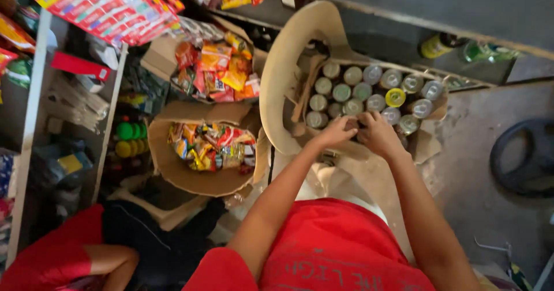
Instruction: Stocking various canned goods from a crate onto grocery store shelves.
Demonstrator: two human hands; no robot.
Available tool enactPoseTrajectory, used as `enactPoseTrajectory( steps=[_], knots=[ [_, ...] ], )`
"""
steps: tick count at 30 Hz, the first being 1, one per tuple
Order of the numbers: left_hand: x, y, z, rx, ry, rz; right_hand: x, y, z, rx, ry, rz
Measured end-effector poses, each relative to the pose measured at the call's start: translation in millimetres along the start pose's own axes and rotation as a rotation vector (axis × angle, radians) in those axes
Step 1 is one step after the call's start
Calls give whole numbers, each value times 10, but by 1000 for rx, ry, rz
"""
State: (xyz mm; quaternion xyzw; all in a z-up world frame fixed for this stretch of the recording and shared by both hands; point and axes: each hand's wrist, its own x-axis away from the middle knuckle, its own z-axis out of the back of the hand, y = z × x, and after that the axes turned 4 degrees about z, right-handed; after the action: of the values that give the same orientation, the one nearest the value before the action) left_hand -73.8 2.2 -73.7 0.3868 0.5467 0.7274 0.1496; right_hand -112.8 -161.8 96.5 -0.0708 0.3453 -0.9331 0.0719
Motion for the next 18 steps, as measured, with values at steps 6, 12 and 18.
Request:
enactPoseTrajectory(
  steps=[6, 12, 18],
  knots=[
    [59, -289, -143, -189, 180, 71, 74, 276, -436, 90, 64, -131],
    [202, -113, -83, -141, 289, 190, -105, 237, -545, 188, 94, -280],
    [157, -80, -120, 6, 358, 273, -204, 340, -554, 493, 237, -197]
  ],
)
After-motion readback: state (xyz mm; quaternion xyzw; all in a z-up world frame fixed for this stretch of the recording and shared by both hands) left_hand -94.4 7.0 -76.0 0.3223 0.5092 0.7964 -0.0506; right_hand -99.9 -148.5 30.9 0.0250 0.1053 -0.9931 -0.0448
